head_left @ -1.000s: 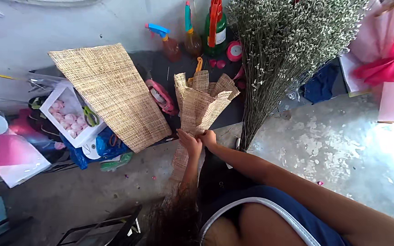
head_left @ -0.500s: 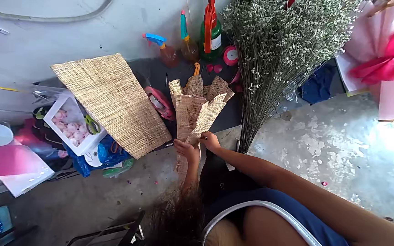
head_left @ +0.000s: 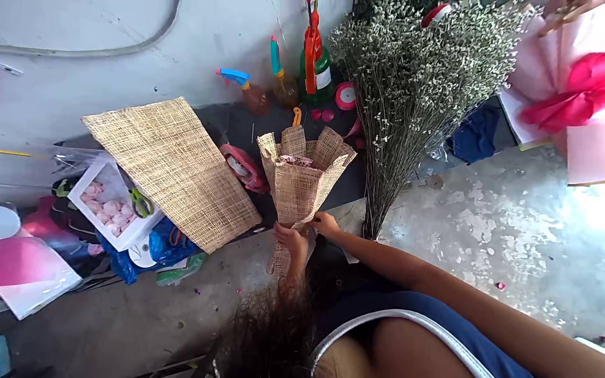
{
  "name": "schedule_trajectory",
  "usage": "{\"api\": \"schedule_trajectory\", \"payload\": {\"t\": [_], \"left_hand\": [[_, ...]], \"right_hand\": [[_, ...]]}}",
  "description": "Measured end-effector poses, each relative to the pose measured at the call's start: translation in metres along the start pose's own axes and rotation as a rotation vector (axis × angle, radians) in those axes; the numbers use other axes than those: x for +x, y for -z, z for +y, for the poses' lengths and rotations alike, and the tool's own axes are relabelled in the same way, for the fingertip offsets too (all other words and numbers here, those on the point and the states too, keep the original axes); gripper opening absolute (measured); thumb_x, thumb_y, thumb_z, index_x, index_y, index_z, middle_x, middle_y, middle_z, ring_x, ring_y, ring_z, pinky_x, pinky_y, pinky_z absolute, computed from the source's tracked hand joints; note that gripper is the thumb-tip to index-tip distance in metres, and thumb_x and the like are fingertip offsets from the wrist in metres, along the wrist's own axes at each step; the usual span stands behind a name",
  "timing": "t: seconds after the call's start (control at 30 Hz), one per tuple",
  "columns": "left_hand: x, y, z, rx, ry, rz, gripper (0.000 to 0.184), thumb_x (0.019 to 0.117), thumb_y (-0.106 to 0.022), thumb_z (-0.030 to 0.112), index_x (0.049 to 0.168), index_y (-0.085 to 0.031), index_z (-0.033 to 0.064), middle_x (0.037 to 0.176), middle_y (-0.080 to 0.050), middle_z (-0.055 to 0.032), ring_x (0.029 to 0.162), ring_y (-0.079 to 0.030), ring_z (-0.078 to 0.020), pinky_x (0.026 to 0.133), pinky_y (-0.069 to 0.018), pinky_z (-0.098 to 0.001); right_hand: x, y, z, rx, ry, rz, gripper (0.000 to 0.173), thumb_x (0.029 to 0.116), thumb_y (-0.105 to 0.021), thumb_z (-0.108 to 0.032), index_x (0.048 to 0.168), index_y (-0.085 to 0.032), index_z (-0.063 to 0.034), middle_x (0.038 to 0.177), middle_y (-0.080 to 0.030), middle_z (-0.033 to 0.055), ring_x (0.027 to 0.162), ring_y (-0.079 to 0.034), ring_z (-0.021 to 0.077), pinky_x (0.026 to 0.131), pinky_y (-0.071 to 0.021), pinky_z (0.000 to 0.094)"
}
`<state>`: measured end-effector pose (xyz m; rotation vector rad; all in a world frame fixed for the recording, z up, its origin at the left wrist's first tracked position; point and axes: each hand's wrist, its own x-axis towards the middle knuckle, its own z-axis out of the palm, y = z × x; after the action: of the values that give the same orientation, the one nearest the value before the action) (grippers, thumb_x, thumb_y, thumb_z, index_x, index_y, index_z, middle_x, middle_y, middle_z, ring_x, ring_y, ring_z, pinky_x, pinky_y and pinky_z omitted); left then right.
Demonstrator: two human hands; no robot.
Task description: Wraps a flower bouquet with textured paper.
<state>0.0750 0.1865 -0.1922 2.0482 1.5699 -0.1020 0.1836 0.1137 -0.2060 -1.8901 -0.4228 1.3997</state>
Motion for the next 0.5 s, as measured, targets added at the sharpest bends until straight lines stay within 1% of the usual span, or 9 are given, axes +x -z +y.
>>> {"api": "schedule_trajectory", "payload": {"t": [0.07, 0.13, 0.2, 0.23, 0.33, 0.4, 0.43, 0.47, 0.5], "left_hand": [[0.0, -0.004, -0.005, -0.013, -0.019, 0.023, 0.108, 0.0818, -0.086, 0.024, 0.158, -0.017, -0.0089, 0.162, -0.019, -0.0359, 0.15, -0.02, -0.0533, 0.119, -0.0216, -0.0653], [0.004, -0.001, -0.001, 0.008, 0.014, 0.0, 0.108, 0.085, -0.083, 0.026, 0.16, -0.012, -0.0068, 0.165, -0.014, -0.0333, 0.152, -0.017, -0.0505, 0.119, -0.0217, -0.0641], [0.011, 0.002, 0.003, 0.004, 0.033, -0.009, 0.11, 0.0854, -0.082, 0.028, 0.16, -0.009, -0.006, 0.166, -0.012, -0.0323, 0.153, -0.016, -0.0487, 0.119, -0.0215, -0.0638], [0.014, 0.003, 0.004, -0.005, 0.049, -0.023, 0.111, 0.085, -0.082, 0.029, 0.16, -0.008, -0.0058, 0.166, -0.012, -0.032, 0.153, -0.016, -0.0479, 0.119, -0.0213, -0.0636], [0.023, 0.013, 0.005, -0.008, 0.132, -0.184, 0.119, 0.0846, -0.082, 0.034, 0.161, 0.002, -0.0036, 0.167, -0.002, -0.0306, 0.156, -0.008, -0.0447, 0.122, -0.0157, -0.0611], [0.03, 0.019, 0.0, 0.023, 0.141, -0.308, 0.126, 0.0836, -0.083, 0.037, 0.159, 0.009, -0.0043, 0.166, 0.007, -0.0319, 0.156, -0.003, -0.0446, 0.123, -0.0121, -0.0603], [0.034, 0.022, -0.002, 0.06, 0.129, -0.37, 0.131, 0.0821, -0.084, 0.041, 0.159, 0.012, -0.0051, 0.166, 0.009, -0.0331, 0.156, -0.001, -0.0452, 0.123, -0.0119, -0.0599], [0.037, 0.024, -0.005, 0.097, 0.114, -0.412, 0.134, 0.0808, -0.085, 0.045, 0.158, 0.013, -0.0059, 0.165, 0.009, -0.034, 0.156, -0.002, -0.0458, 0.123, -0.0125, -0.0596], [0.039, 0.024, -0.006, 0.117, 0.101, -0.415, 0.135, 0.0793, -0.086, 0.047, 0.159, 0.009, -0.0063, 0.165, 0.006, -0.034, 0.155, -0.004, -0.0458, 0.123, -0.0141, -0.0591]], "right_hand": [[0.003, 0.0, 0.005, 0.005, -0.015, -0.051, 0.033, 0.1023, -0.062, -0.018, 0.122, -0.065, 0.0076, 0.129, -0.063, 0.0264, 0.123, -0.06, 0.0361, 0.108, -0.0443, 0.0524], [0.004, -0.001, 0.005, -0.012, -0.013, -0.068, 0.038, 0.1041, -0.06, -0.024, 0.126, -0.064, 0.0069, 0.13, -0.063, 0.0264, 0.124, -0.06, 0.0368, 0.109, -0.0432, 0.0529], [0.001, -0.003, 0.0, -0.02, 0.017, -0.051, 0.041, 0.1058, -0.057, -0.029, 0.127, -0.063, 0.0067, 0.128, -0.064, 0.0272, 0.122, -0.061, 0.0374, 0.108, -0.0433, 0.0524], [-0.002, -0.003, -0.002, -0.015, 0.044, -0.039, 0.041, 0.1064, -0.056, -0.028, 0.127, -0.063, 0.0065, 0.127, -0.064, 0.0271, 0.121, -0.061, 0.0372, 0.108, -0.0438, 0.0516], [-0.013, -0.001, -0.006, 0.005, 0.098, -0.049, 0.035, 0.1065, -0.055, -0.021, 0.129, -0.062, 0.0063, 0.126, -0.064, 0.0268, 0.117, -0.063, 0.0361, 0.105, -0.0459, 0.049], [-0.014, -0.001, -0.001, 0.027, 0.1, -0.07, 0.036, 0.1055, -0.056, -0.019, 0.132, -0.06, 0.0064, 0.125, -0.064, 0.027, 0.114, -0.064, 0.0358, 0.103, -0.048, 0.0483], [-0.014, 0.0, 0.001, 0.046, 0.094, -0.077, 0.037, 0.105, -0.058, -0.019, 0.133, -0.058, 0.0067, 0.124, -0.064, 0.0274, 0.111, -0.065, 0.0358, 0.101, -0.0494, 0.0483], [-0.014, 0.001, 0.004, 0.053, 0.087, -0.085, 0.039, 0.1044, -0.059, -0.019, 0.134, -0.056, 0.0066, 0.123, -0.064, 0.0278, 0.109, -0.065, 0.0359, 0.1, -0.0503, 0.0485], [-0.015, 0.002, 0.004, 0.046, 0.084, -0.093, 0.042, 0.1036, -0.061, -0.019, 0.136, -0.054, 0.0066, 0.123, -0.063, 0.0284, 0.109, -0.065, 0.0365, 0.1, -0.0506, 0.0489]]}}
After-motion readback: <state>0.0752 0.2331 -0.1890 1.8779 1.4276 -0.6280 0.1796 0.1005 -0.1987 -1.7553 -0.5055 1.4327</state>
